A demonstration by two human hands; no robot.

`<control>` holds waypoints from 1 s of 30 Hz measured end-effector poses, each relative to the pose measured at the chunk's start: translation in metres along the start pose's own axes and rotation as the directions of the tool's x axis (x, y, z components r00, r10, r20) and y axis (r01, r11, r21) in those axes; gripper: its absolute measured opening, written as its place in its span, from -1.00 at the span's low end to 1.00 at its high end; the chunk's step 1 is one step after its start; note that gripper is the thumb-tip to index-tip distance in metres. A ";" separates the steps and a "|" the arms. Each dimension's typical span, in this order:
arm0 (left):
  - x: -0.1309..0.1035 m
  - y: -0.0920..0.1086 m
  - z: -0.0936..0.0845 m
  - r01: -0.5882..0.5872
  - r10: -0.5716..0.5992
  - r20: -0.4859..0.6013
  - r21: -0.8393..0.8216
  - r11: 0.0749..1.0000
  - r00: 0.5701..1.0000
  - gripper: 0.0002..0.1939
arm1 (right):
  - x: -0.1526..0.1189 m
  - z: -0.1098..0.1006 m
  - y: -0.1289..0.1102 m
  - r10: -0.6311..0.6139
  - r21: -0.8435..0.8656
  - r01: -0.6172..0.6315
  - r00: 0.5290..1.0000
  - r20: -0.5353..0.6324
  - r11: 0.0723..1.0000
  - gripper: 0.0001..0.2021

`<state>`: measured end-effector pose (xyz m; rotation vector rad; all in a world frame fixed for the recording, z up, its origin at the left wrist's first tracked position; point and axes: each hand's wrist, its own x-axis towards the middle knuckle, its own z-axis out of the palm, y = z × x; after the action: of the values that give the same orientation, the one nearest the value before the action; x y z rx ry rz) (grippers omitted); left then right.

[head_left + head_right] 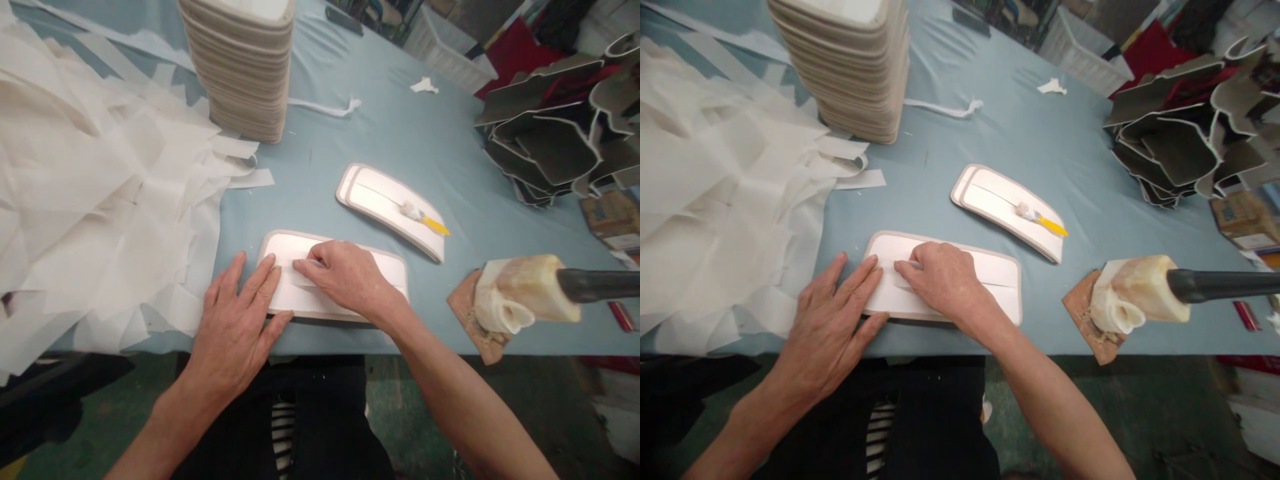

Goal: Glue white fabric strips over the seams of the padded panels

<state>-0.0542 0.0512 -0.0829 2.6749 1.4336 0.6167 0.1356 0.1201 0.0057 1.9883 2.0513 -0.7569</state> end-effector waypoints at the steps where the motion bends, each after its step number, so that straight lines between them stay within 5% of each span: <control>1: -0.001 0.000 0.001 -0.006 0.005 0.008 0.016 1.000 1.000 -0.42 | 0.000 0.001 0.000 -0.001 -0.005 0.001 1.000 -0.006 1.000 -0.64; 8: -0.003 0.001 0.005 -0.025 0.022 0.038 0.073 0.997 0.999 -0.35 | -0.007 -0.006 0.008 -0.001 0.075 0.002 1.000 -0.010 0.997 -0.65; 21: -0.004 -0.001 0.008 0.004 -0.004 0.063 0.004 1.000 0.998 -0.30 | -0.042 -0.018 0.126 -0.041 0.390 0.020 0.998 0.047 0.921 -0.59; 30: -0.002 -0.003 0.006 0.027 -0.022 0.092 -0.047 0.999 0.996 -0.26 | -0.046 -0.002 0.162 -0.003 0.487 0.038 0.997 -0.072 0.873 -0.63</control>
<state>-0.0549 0.0523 -0.0896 2.6080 1.4073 0.5132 0.2976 0.0765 -0.0077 2.2681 2.0708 -1.3450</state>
